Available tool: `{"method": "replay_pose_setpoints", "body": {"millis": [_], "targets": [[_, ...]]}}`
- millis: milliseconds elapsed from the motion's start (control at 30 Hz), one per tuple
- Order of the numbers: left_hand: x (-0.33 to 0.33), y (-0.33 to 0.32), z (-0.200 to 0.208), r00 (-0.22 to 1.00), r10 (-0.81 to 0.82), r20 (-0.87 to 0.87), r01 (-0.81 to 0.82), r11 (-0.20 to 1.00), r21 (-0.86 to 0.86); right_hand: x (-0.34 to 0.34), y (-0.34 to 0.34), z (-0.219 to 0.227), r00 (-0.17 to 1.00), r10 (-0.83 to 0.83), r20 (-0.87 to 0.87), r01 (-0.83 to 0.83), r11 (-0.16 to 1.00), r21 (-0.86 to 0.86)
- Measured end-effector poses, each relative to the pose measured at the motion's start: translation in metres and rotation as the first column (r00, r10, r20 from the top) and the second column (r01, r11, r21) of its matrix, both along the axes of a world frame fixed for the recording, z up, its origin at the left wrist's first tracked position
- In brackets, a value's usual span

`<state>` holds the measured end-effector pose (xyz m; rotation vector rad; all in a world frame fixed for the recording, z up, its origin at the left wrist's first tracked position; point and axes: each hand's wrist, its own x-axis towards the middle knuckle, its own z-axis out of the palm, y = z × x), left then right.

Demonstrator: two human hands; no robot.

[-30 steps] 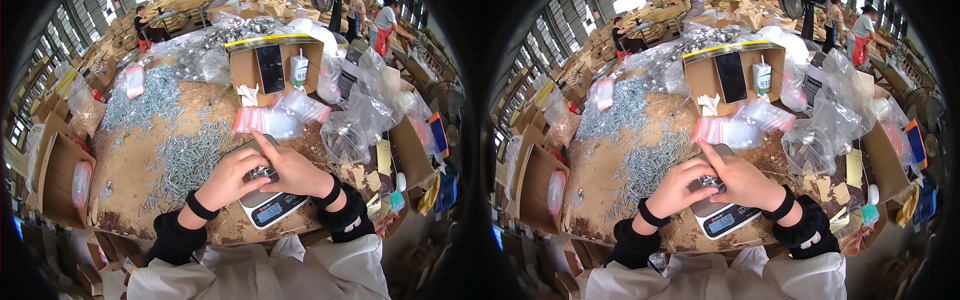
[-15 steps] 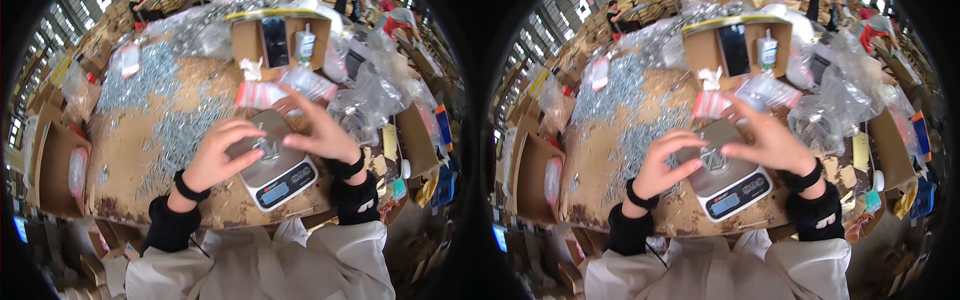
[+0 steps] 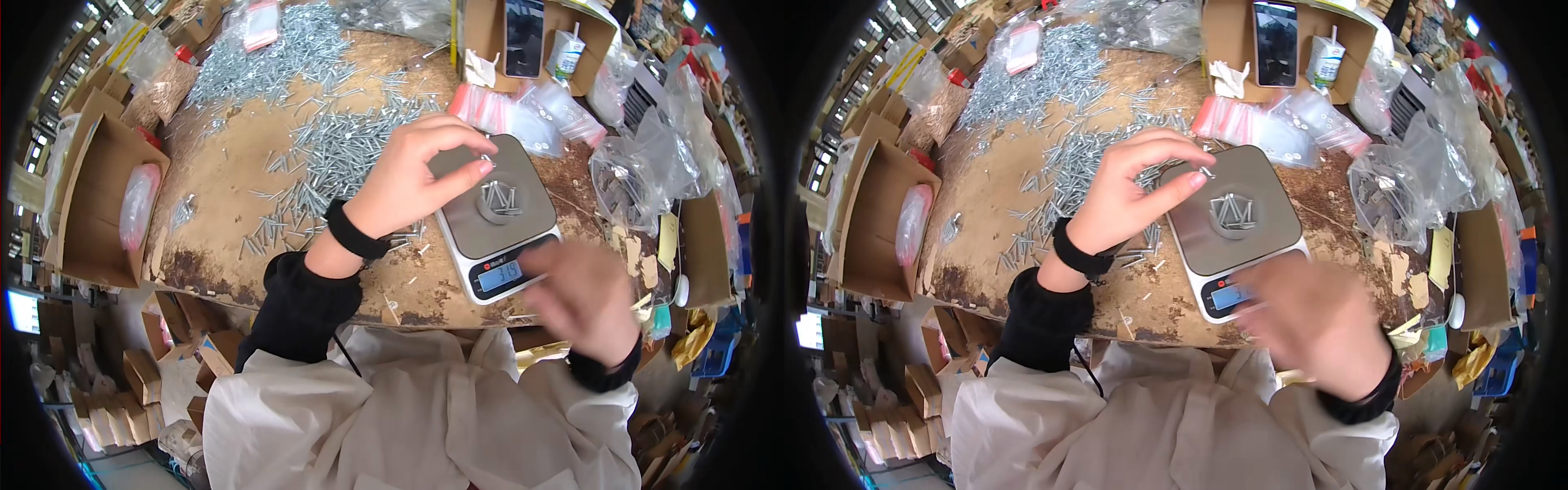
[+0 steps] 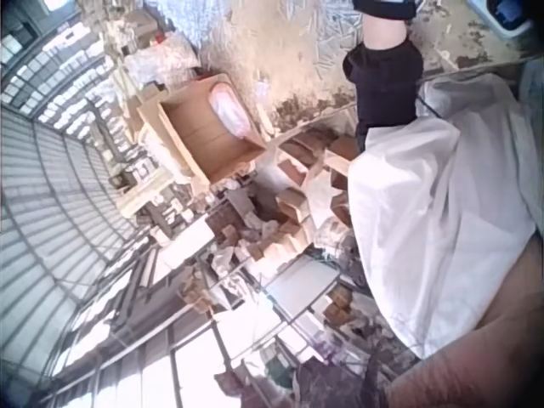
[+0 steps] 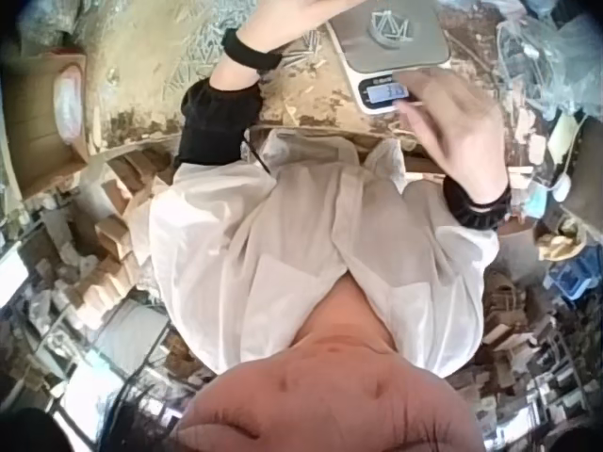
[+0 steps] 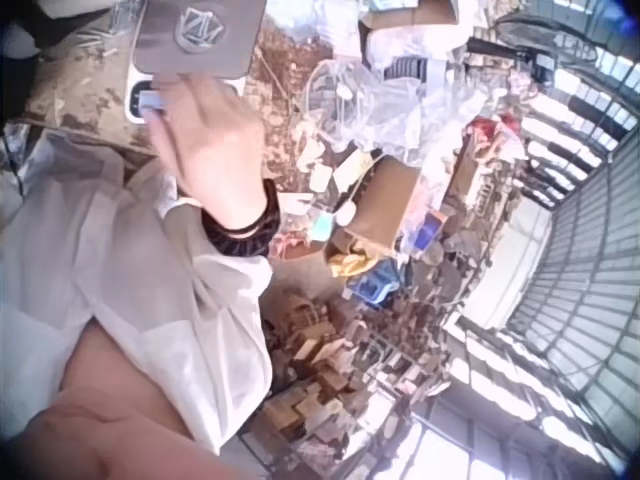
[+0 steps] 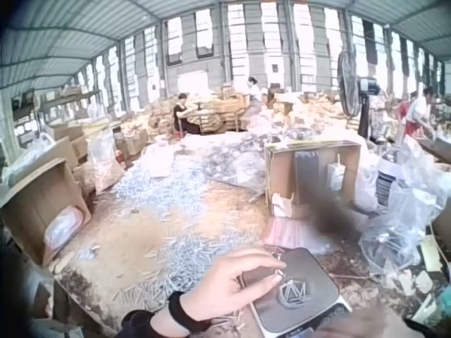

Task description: The person repeatedly scoops small metal nails from a pile on a table, places them on a digital scale, and then transfers them into small plastic bags. This process is repeated multiple times throughout the video.

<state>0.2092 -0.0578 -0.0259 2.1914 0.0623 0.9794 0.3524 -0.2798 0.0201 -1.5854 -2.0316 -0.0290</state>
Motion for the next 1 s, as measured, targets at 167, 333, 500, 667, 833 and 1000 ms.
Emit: {"method": "replay_pose_setpoints", "body": {"millis": [167, 333, 500, 667, 833, 1000], "targets": [[0.001, -0.004, 0.006, 1.000, -0.004, -0.013, 0.004, 1.000, 0.005, -0.072, -0.027, -0.068, 0.930, 0.351, 0.109, -0.312, 0.911, -0.271], [0.001, -0.006, 0.009, 0.999, -0.049, -0.022, 0.049, 0.999, -0.008, -0.113, -0.018, -0.162, 0.964, 0.257, 0.065, -0.218, 0.907, -0.360], [0.000, -0.012, 0.014, 0.975, -0.189, -0.117, 0.197, 0.979, 0.061, -0.149, 0.016, -0.241, 0.950, 0.051, -0.307, -0.117, 0.972, -0.201], [-0.008, -0.001, 0.016, 0.969, -0.214, -0.123, 0.210, 0.977, -0.045, -0.177, 0.032, -0.261, 0.997, -0.012, -0.070, -0.004, 0.975, -0.221], [-0.023, 0.015, 0.012, 0.999, -0.029, -0.036, 0.019, 0.963, -0.269, -0.180, 0.026, -0.249, 0.946, 0.286, 0.154, -0.226, 0.920, -0.320], [-0.015, 0.023, 0.004, 0.994, 0.097, -0.055, -0.103, 0.989, -0.106, -0.183, 0.021, -0.263, 0.936, 0.336, 0.101, -0.311, 0.928, -0.208]]}}
